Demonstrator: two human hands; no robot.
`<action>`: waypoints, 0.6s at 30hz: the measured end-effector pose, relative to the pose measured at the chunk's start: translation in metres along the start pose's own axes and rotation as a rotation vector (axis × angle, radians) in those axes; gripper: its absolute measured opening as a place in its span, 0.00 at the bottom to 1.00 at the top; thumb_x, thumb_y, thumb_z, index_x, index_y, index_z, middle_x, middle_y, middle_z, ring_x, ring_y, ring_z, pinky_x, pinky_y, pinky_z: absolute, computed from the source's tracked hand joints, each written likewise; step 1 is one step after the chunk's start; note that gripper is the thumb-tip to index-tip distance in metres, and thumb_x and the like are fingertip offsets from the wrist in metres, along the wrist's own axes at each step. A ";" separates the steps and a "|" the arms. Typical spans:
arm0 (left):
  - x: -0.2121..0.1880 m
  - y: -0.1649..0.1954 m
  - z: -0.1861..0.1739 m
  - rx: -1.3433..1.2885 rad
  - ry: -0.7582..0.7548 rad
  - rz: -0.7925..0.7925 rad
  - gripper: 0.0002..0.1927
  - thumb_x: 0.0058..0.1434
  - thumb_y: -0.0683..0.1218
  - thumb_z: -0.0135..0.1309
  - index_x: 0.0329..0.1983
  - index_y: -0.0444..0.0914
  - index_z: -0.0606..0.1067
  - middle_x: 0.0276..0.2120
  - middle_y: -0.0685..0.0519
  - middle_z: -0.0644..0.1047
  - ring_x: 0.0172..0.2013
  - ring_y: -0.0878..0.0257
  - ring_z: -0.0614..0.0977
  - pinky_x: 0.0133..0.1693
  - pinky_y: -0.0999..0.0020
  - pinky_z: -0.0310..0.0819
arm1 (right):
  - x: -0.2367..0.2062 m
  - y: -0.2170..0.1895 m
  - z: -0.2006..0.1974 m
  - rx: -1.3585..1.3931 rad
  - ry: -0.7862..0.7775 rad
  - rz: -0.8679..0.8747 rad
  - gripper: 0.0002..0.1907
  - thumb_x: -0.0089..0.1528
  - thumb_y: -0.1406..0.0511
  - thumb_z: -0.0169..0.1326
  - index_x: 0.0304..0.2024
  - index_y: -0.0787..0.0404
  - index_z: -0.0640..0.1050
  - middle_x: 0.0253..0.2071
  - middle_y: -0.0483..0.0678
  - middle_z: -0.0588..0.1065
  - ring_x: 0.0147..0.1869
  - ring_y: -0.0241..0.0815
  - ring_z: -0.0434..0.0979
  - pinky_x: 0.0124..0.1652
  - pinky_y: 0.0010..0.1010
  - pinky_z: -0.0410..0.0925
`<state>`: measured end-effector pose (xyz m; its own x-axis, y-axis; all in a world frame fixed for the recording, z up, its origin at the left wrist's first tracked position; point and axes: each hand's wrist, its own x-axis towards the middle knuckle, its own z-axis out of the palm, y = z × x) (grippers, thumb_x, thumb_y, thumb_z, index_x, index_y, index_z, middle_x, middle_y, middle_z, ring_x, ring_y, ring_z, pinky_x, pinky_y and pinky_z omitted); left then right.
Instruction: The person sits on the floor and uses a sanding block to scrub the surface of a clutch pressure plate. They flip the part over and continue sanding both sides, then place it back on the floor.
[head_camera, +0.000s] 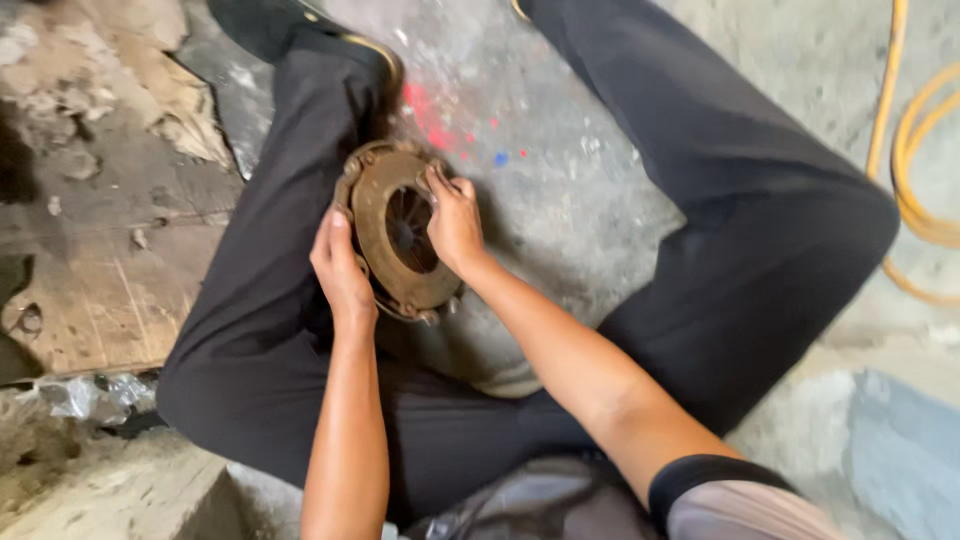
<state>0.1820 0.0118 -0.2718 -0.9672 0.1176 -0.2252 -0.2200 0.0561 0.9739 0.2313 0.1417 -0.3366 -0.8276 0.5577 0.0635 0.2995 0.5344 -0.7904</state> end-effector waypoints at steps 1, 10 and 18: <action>0.000 0.001 0.001 -0.018 -0.023 -0.043 0.26 0.74 0.52 0.45 0.63 0.27 0.72 0.59 0.43 0.77 0.59 0.57 0.77 0.62 0.65 0.68 | -0.007 0.006 -0.004 -0.009 -0.037 0.052 0.24 0.61 0.77 0.48 0.61 0.67 0.74 0.58 0.59 0.77 0.58 0.60 0.72 0.60 0.42 0.66; -0.002 0.006 0.003 0.036 -0.016 -0.067 0.28 0.74 0.55 0.45 0.64 0.27 0.72 0.59 0.45 0.77 0.59 0.57 0.77 0.61 0.66 0.68 | -0.010 0.005 -0.001 0.121 -0.038 0.133 0.26 0.64 0.76 0.47 0.65 0.61 0.74 0.47 0.61 0.75 0.54 0.58 0.72 0.55 0.43 0.68; -0.001 0.002 0.001 -0.081 0.078 -0.127 0.28 0.73 0.55 0.47 0.63 0.27 0.72 0.59 0.45 0.77 0.56 0.59 0.77 0.59 0.66 0.69 | -0.012 0.012 -0.013 0.071 -0.170 0.273 0.28 0.62 0.74 0.48 0.65 0.58 0.74 0.47 0.64 0.75 0.55 0.62 0.72 0.58 0.44 0.67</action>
<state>0.1825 0.0124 -0.2702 -0.9372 0.0375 -0.3467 -0.3475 -0.0149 0.9376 0.2510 0.1494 -0.3389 -0.7906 0.5568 -0.2547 0.4923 0.3307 -0.8051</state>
